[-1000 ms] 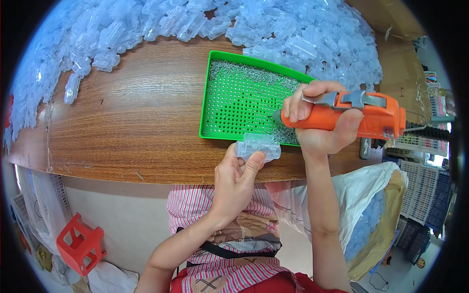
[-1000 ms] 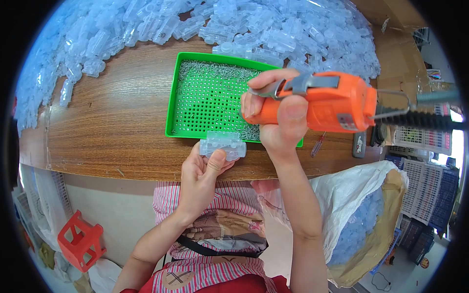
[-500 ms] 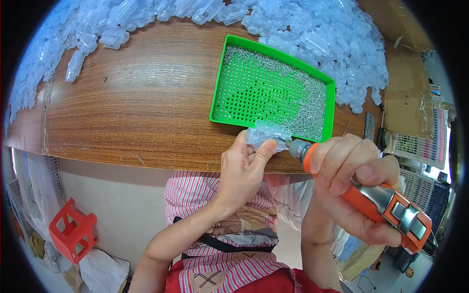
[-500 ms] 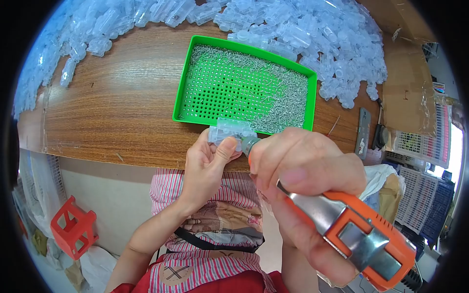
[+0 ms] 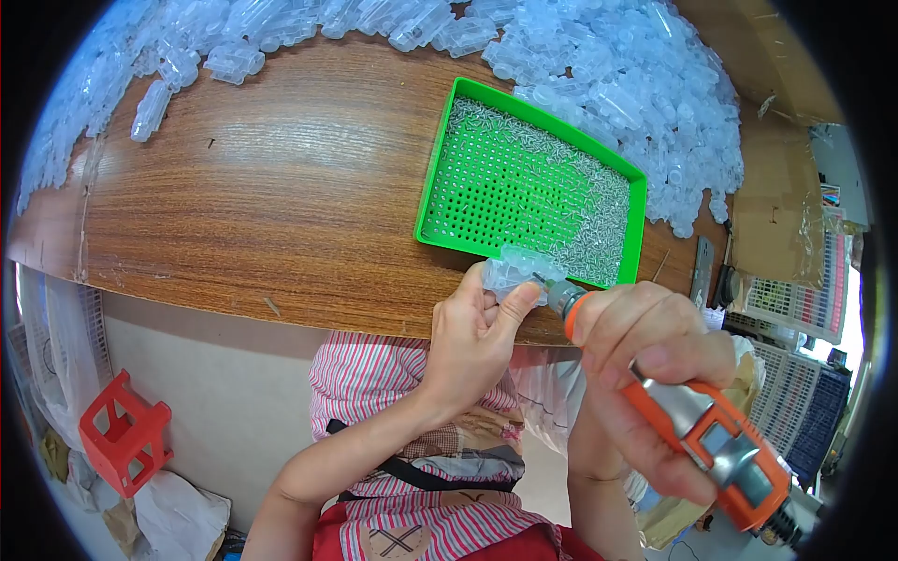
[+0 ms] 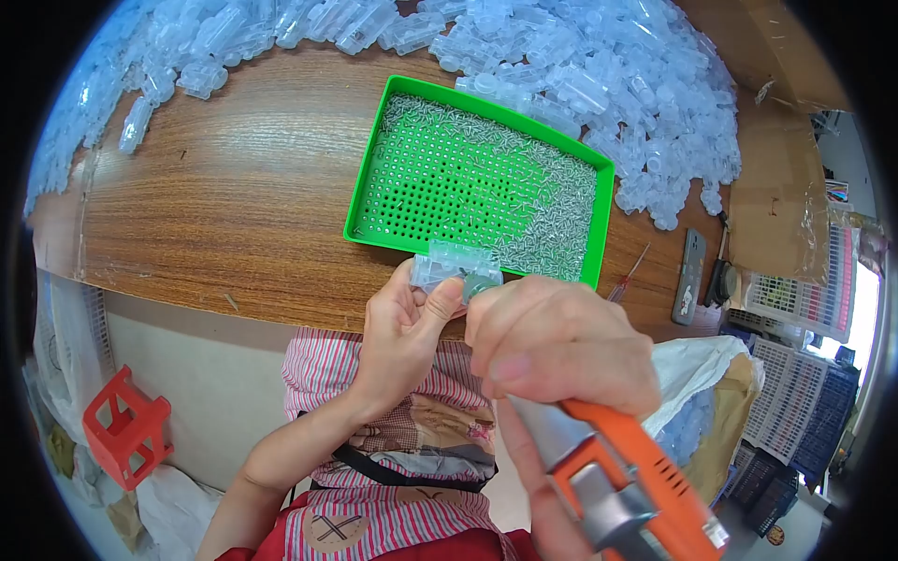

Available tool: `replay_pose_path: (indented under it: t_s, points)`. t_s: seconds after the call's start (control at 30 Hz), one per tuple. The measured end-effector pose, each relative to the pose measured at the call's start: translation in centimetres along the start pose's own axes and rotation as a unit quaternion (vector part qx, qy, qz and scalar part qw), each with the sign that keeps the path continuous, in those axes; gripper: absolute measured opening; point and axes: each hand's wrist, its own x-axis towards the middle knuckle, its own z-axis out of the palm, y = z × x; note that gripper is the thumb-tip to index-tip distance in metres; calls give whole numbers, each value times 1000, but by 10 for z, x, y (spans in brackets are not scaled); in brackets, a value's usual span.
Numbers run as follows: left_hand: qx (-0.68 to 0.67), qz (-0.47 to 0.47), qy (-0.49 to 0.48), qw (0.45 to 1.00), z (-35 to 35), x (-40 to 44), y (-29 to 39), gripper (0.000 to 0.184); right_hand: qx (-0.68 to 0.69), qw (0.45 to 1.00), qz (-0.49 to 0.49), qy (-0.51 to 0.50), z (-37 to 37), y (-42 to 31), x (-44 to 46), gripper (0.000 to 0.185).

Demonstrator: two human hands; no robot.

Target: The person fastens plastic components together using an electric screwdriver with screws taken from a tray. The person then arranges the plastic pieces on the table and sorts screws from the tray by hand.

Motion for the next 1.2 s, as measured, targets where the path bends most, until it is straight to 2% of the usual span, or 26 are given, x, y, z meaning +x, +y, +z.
replay_pose_path:
  t_s: [0.3, 0.43, 0.53, 0.6, 0.7, 0.73, 0.83, 0.9, 0.97, 1.03, 1.07, 1.17, 1.2]
  points:
    - [67, 3, 16, 998, -2, 0, -4, 25, -55, 998, -7, -17, 10, 6, 0, 74]
    - [41, -1, 23, 999, 1, -1, -2, 24, -50, 999, 5, -15, 11, 5, 2, 75]
    - [62, 2, 15, 998, -1, -1, -3, 25, -32, 999, 35, 23, 9, 1, 5, 76]
    - [82, -4, -5, 997, -5, -1, -7, 27, 64, 991, 50, 110, 5, 2, 12, 72]
    - [54, -87, -50, 993, -12, -1, 4, 31, 179, 953, 101, 222, -14, -19, 35, 64]
    - [39, -102, -63, 992, -14, -4, 21, 34, 170, 956, 101, 215, -22, -22, 41, 63]
    - [159, -167, -132, 964, -39, -8, 93, 32, 111, 943, 136, 282, -41, -15, 42, 57]
    - [278, -36, -100, 955, -72, -5, 117, 29, 68, 946, 143, 283, -47, -2, 37, 44]
    - [508, -79, -9, 857, -95, 6, 158, 33, 1, 938, 154, 312, -49, 8, 31, 37]
    - [653, 4, 21, 757, -134, 21, 161, 42, -37, 943, 152, 295, -52, 7, 32, 34]
    - [643, -58, 23, 764, -138, 30, 169, 47, -37, 942, 152, 297, -53, 5, 32, 34]
    - [787, 112, 82, 601, -136, 46, 176, 48, -13, 944, 150, 295, -60, 6, 25, 38]
    - [774, 135, 93, 611, -129, 61, 179, 47, -7, 942, 151, 298, -60, 5, 25, 40]
